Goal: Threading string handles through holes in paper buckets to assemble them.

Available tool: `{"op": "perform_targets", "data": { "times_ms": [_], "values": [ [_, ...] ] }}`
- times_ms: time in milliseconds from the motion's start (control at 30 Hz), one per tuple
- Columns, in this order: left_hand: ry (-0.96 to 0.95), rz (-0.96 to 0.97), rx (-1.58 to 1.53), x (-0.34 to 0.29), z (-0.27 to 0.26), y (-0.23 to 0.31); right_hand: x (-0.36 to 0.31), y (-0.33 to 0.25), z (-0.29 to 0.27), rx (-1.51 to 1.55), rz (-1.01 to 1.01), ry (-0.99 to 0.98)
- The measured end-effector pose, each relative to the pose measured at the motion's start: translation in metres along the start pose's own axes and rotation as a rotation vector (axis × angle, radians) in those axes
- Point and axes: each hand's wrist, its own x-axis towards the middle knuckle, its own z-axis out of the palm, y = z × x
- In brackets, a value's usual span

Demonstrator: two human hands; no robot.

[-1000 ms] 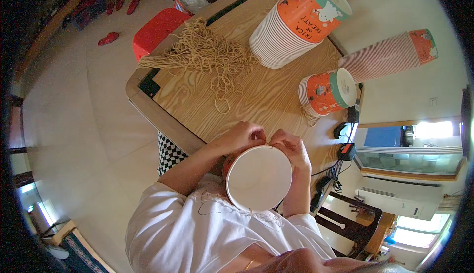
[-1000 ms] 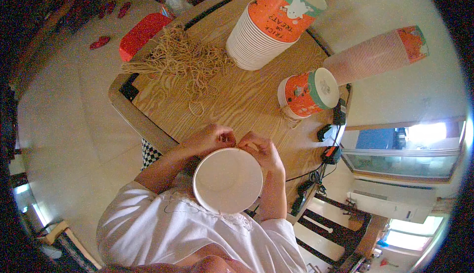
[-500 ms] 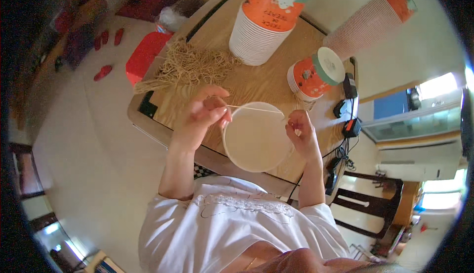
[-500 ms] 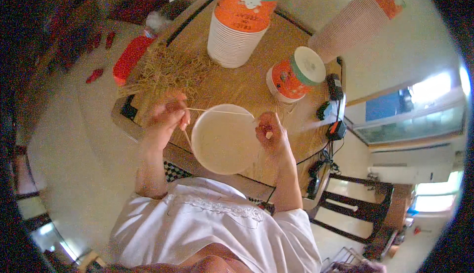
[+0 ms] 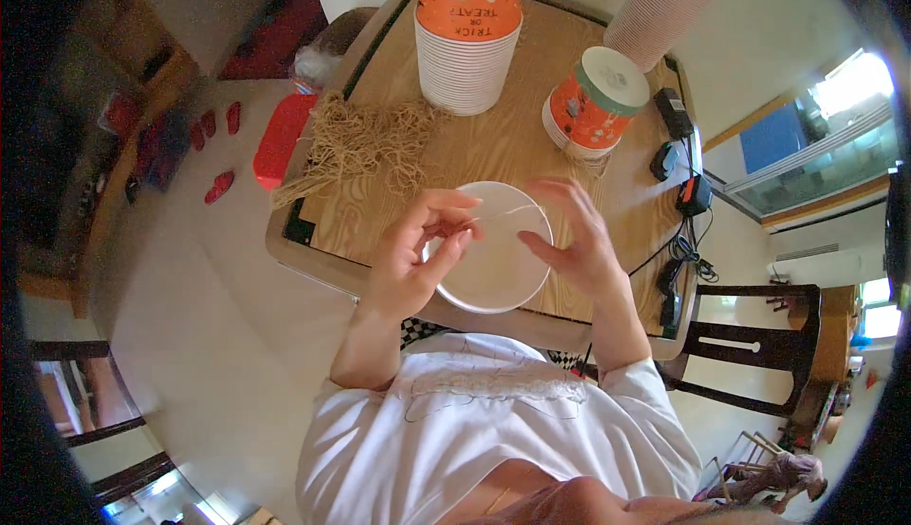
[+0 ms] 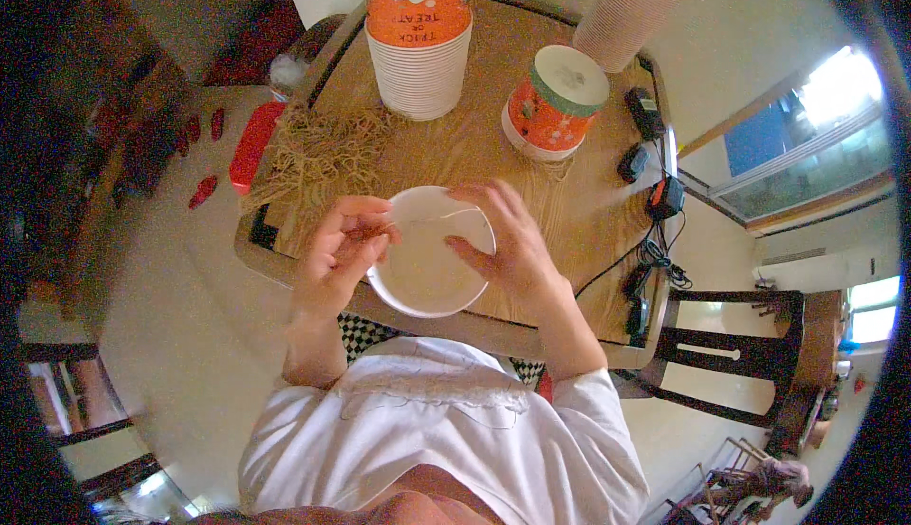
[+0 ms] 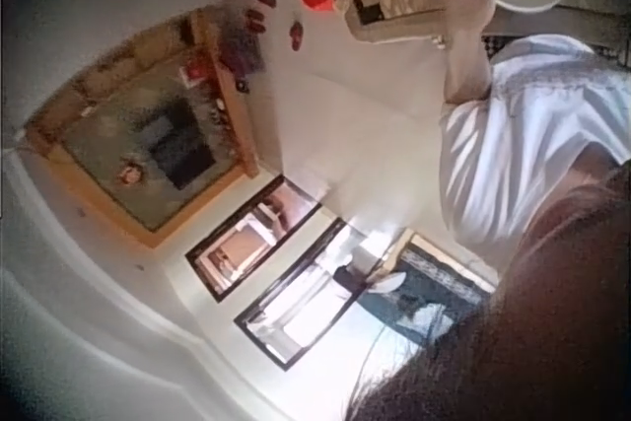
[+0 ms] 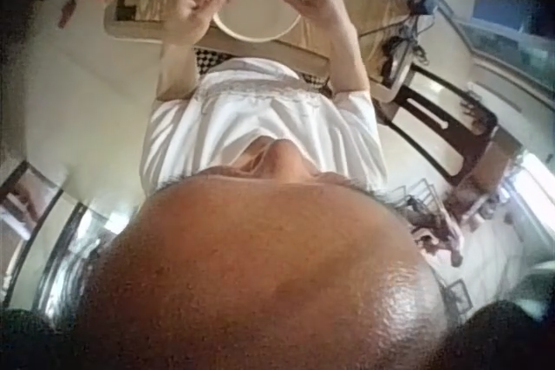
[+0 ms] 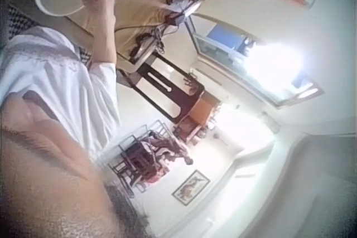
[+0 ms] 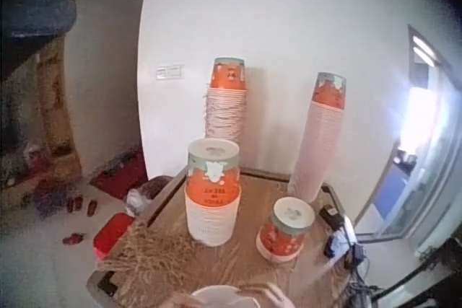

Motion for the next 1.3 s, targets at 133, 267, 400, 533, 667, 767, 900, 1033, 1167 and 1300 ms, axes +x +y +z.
{"op": "perform_targets", "data": {
  "times_ms": [133, 267, 400, 533, 667, 767, 900, 1033, 1167, 1300],
  "values": [
    [0.051, 0.014, 0.098, -0.004, 0.005, 0.008, 0.022, -0.024, 0.008, 0.213, 0.162, -0.331],
    [0.095, -0.028, 0.118, -0.011, -0.006, 0.003, 0.024, -0.028, 0.004, 0.307, 0.011, -0.377],
    [0.145, 0.120, 0.432, -0.016, -0.013, -0.011, 0.040, -0.041, 0.000, 0.428, 0.108, -0.354],
    [0.366, 0.090, 0.737, -0.030, -0.024, -0.027, 0.045, -0.031, 0.000, 0.729, 0.386, -0.287],
    [0.457, -0.014, 0.653, -0.048, -0.038, -0.054, 0.037, -0.027, 0.011, 0.964, 0.407, -0.250],
    [0.407, -0.114, 0.440, -0.044, -0.035, -0.061, 0.035, -0.036, 0.019, 0.987, 0.331, -0.370],
    [0.267, -0.115, 0.313, -0.029, -0.036, -0.081, 0.029, -0.038, 0.040, 0.939, 0.239, -0.293],
    [0.298, -0.335, 0.396, -0.028, -0.043, -0.096, 0.036, -0.050, 0.012, 0.996, 0.356, -0.293],
    [0.350, -0.273, 0.592, -0.023, -0.037, -0.092, 0.025, -0.043, 0.016, 1.018, 0.416, -0.307],
    [0.393, -0.160, 0.737, -0.026, -0.035, -0.081, 0.035, -0.036, 0.000, 1.256, 0.443, -0.110]
  ]
}}
